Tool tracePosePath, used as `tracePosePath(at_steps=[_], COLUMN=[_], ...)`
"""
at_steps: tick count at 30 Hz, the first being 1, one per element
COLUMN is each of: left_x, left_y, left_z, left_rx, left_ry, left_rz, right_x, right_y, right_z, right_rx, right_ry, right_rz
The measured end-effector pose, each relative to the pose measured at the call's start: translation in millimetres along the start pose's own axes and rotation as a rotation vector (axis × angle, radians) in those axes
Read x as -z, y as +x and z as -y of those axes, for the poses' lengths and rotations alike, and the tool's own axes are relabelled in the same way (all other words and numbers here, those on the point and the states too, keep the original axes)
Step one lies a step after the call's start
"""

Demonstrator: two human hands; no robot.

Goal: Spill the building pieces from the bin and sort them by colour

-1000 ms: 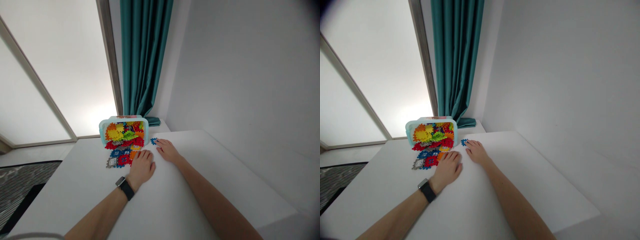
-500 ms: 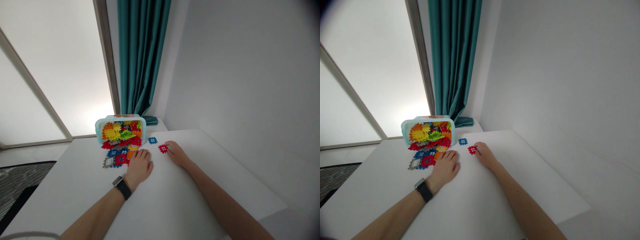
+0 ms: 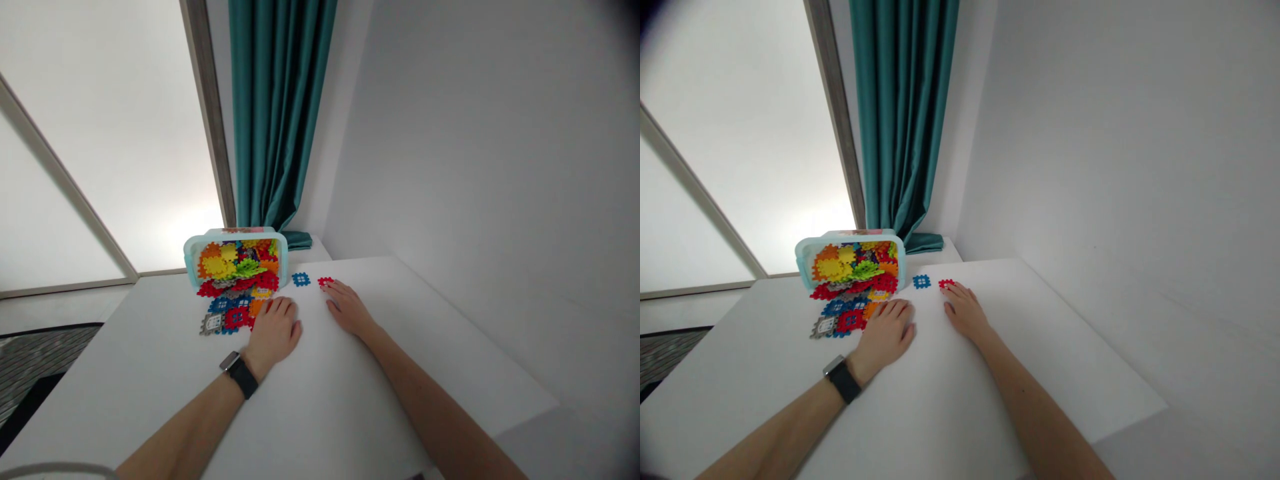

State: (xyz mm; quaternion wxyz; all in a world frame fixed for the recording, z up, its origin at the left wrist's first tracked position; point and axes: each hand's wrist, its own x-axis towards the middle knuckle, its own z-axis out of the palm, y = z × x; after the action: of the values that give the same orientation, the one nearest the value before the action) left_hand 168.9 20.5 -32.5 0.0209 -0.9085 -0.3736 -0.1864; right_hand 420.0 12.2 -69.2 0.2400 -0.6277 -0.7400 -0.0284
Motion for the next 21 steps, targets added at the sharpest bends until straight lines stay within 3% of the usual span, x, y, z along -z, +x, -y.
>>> tracePosePath(at_steps=[11,21], left_x=[1.0,1.6], left_y=[0.2,0.3], left_z=[-0.2,-0.2], left_rx=[0.006,0.012], left_ry=[0.007,0.003], left_rz=[0.003,0.023], right_x=[-3.6,-2.7], right_y=[15.1,14.0], right_z=[3.7,-1.4], right_rx=[-0.075,-0.034], right_ry=[-0.046,-0.04], right_rz=[0.037,0.071])
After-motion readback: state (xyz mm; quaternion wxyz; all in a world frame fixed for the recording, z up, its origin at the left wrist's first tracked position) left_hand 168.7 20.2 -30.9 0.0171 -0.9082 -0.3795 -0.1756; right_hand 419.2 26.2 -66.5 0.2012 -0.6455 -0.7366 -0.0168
